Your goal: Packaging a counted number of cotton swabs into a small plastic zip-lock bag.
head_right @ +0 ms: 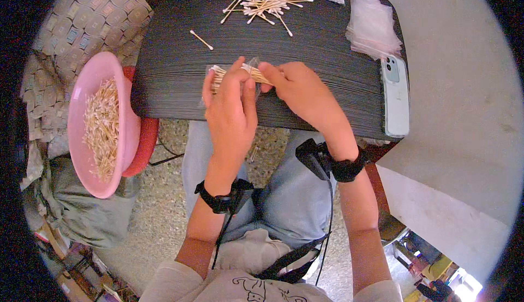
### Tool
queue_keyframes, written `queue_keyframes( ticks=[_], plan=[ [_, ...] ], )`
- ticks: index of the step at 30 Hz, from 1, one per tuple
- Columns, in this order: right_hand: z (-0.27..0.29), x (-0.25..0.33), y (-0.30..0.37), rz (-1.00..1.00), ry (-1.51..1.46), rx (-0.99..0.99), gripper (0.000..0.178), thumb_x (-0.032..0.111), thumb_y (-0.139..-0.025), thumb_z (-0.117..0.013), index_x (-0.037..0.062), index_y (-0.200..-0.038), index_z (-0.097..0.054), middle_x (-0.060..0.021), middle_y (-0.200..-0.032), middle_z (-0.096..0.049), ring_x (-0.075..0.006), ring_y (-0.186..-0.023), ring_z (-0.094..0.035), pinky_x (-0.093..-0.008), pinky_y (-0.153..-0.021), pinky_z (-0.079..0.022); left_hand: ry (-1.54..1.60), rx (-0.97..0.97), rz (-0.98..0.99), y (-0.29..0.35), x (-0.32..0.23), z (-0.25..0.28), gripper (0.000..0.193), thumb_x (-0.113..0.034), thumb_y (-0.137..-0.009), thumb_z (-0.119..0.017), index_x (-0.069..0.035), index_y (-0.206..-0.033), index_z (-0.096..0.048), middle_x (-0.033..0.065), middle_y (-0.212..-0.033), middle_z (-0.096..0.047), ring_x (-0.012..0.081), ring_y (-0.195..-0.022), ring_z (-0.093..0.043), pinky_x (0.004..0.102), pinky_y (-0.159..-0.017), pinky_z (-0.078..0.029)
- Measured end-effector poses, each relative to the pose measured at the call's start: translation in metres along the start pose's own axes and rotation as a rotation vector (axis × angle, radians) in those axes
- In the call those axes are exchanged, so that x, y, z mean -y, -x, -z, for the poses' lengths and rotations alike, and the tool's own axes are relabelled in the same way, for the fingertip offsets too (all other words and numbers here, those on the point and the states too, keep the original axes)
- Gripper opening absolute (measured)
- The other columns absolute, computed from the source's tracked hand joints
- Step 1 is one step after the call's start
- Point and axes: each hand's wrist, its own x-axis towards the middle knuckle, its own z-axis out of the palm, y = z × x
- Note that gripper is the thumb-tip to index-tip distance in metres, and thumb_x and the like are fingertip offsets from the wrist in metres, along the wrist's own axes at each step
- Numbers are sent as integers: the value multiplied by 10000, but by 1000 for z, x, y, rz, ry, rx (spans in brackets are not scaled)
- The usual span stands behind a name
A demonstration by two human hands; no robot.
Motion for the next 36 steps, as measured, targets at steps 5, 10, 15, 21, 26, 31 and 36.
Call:
queue_keyframes(
  ticks=[5,10,15,21,26,31,36],
  plan=[
    [-4,-6,0,128,127,-35,476,381,-918,-448,-23,-756,-640,-175,-651,-595,-289,-608,-580,-372,-591,-447,42,-10,55,0,-1,0,107,-121,-920,-485,-55,-1001,-507,121,-1101,-614,228,-835,-621,464,-1018,-282],
    [-19,9,10,245,478,-206,379,310,-925,-436,7,-782,-613,-170,-687,-614,-340,-707,-616,-424,-646,-478,67,-66,89,-2,-1,-6,124,-129,-921,-486,-50,-1013,-515,112,-1127,-606,230,-882,-609,479,-1028,-250],
    [-13,-5,-4,445,416,-196,293,300,-915,-454,61,-816,-593,-160,-702,-620,-355,-644,-604,-455,-557,-475,56,-86,18,-4,4,-10,130,-139,-940,-446,-62,-1029,-500,110,-1188,-580,252,-1099,-549,479,-1055,-189],
    [-14,14,3,356,639,-136,287,290,-906,-464,50,-808,-587,-191,-693,-605,-374,-684,-599,-469,-608,-470,169,-134,80,-9,15,-4,144,-154,-934,-455,-59,-1015,-527,65,-1141,-599,283,-1175,-484,520,-1046,-199],
    [-21,3,-5,381,440,-162,280,273,-918,-448,32,-886,-588,-239,-786,-613,-402,-749,-597,-478,-667,-469,83,-39,-2,-8,9,-4,166,-180,-963,-405,-74,-1063,-484,41,-1161,-604,309,-1215,-449,493,-1059,-165],
    [-34,-2,-8,299,217,-263,361,290,-933,-433,-32,-1070,-520,-271,-817,-611,-423,-772,-598,-470,-685,-472,74,-14,35,-7,11,-4,218,-197,-959,-419,-74,-1119,-499,41,-1159,-599,343,-1230,-421,497,-1056,-169],
    [-49,7,7,226,-331,-311,675,434,-960,-364,-114,-1337,-252,-312,-1263,-450,-351,-1210,-448,-352,-982,-369,5,21,68,-8,10,-3,239,-171,-937,-436,-30,-1117,-504,97,-1212,-551,393,-1224,-397,570,-1034,-178]
  ],
)
